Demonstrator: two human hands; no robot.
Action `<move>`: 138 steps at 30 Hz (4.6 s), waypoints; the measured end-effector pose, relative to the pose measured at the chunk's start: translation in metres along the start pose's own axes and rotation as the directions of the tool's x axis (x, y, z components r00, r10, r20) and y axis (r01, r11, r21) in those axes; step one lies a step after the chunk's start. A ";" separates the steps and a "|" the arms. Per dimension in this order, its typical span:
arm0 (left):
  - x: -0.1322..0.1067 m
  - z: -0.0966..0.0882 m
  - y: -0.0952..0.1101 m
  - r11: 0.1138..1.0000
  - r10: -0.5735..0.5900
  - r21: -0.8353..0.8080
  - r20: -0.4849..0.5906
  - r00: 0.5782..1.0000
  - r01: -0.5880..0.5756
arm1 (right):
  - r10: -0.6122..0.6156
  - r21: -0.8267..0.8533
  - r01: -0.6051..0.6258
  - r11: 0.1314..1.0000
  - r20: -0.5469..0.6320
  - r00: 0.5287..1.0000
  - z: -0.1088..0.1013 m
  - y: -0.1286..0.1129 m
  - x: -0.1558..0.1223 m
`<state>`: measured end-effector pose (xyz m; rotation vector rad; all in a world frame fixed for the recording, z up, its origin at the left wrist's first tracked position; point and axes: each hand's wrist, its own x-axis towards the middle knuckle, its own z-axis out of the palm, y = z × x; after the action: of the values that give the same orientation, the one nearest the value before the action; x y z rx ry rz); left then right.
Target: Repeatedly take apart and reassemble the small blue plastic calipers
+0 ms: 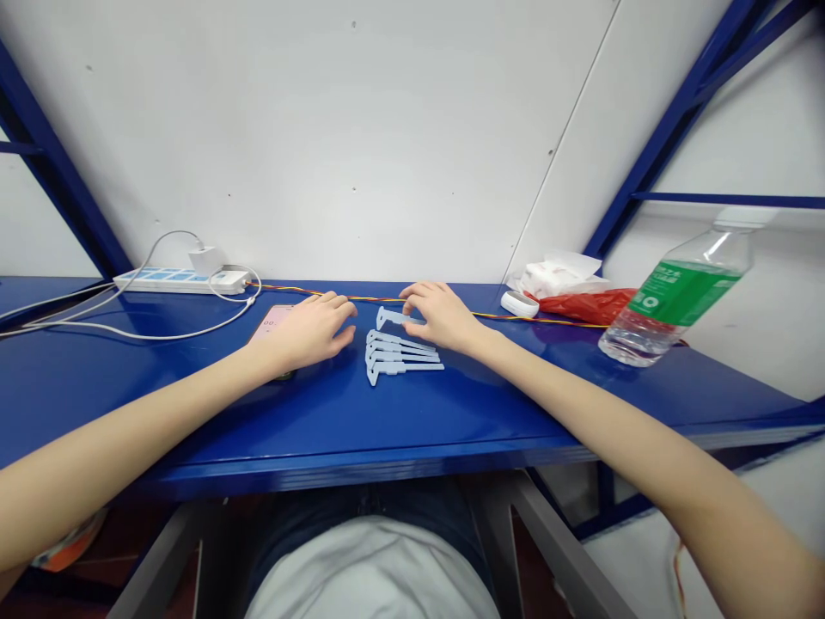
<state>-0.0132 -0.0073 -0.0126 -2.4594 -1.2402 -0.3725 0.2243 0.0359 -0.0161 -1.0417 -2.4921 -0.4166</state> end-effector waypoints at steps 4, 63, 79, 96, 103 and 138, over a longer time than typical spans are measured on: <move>0.001 -0.002 0.004 0.938 -0.133 -0.322 0.006 0.991 0.128 | -0.179 -0.053 0.173 0.983 -0.157 0.971 -0.004 -0.016 -0.002; 0.008 -0.004 0.012 0.540 -0.263 -0.753 0.273 0.926 0.375 | -0.116 0.038 0.128 0.991 -0.223 0.968 -0.008 -0.037 -0.007; 0.011 0.002 -0.038 0.539 -0.521 -0.600 0.315 0.794 0.591 | 0.049 0.008 -0.049 0.999 0.015 0.999 0.007 0.015 -0.006; 0.005 0.005 -0.006 0.929 -0.271 -0.219 0.145 0.952 0.298 | 0.062 0.328 -0.117 0.937 0.173 0.983 0.012 -0.015 -0.003; 0.006 0.001 0.006 0.859 -0.228 -0.410 0.229 0.946 0.306 | 0.024 0.261 -0.034 0.965 0.043 0.999 0.009 -0.021 -0.003; 0.004 0.000 -0.010 0.942 -0.246 -0.168 0.245 0.938 0.291 | -0.066 0.305 0.015 0.952 0.159 0.985 -0.003 -0.038 -0.011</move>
<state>-0.0191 0.0011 -0.0093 -2.5571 -1.7233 -0.3154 0.2047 0.0025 -0.0225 -0.9346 -2.6202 0.0476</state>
